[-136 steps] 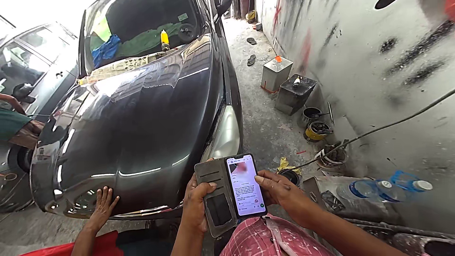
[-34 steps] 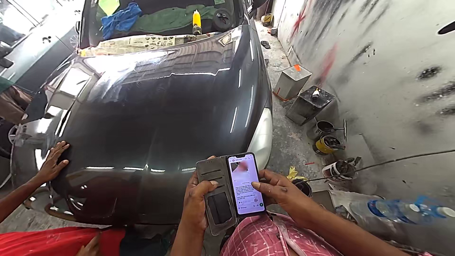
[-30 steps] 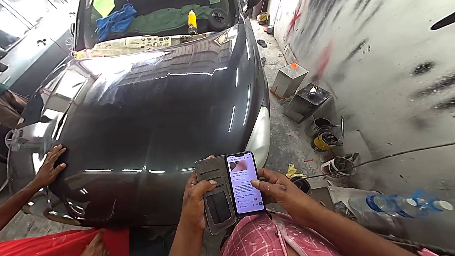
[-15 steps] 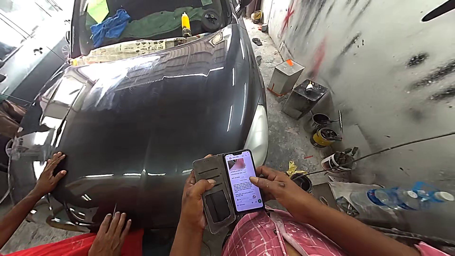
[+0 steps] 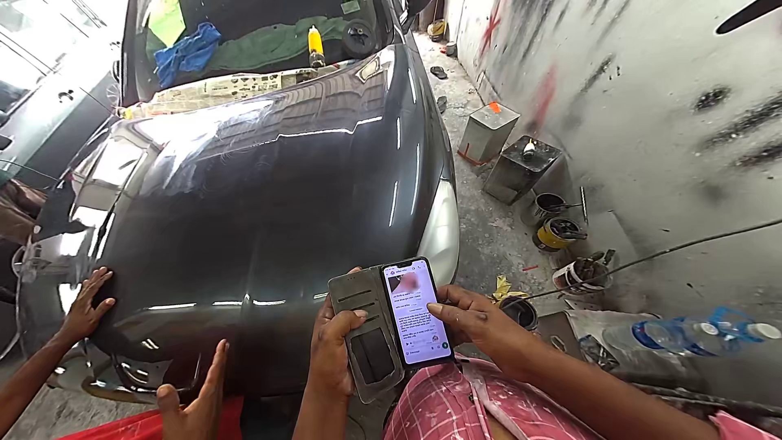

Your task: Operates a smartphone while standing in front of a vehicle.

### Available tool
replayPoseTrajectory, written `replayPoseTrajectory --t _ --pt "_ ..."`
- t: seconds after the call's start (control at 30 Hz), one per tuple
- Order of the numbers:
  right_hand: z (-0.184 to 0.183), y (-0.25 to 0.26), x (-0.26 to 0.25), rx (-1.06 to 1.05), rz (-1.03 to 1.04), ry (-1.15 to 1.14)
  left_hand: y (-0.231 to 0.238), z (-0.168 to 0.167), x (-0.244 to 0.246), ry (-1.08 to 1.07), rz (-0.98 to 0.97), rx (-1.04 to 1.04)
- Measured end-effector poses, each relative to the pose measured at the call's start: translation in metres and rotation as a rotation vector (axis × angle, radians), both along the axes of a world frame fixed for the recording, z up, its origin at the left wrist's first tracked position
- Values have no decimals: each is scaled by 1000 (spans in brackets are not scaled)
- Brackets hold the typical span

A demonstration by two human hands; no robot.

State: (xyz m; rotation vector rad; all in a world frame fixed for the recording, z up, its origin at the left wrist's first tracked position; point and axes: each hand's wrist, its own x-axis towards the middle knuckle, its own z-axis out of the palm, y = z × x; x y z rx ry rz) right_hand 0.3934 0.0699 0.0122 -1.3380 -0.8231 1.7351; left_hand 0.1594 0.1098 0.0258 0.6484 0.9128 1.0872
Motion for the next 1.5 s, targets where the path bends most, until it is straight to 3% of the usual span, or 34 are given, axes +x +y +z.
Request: replayPoseTrajectory --t 0.83,1.5 --pt "7 -8 7 22 -2 34 -9 8 7 15 31 9" --pt "-3 -19 10 -34 -5 8 -16 -9 11 3 1 -31"
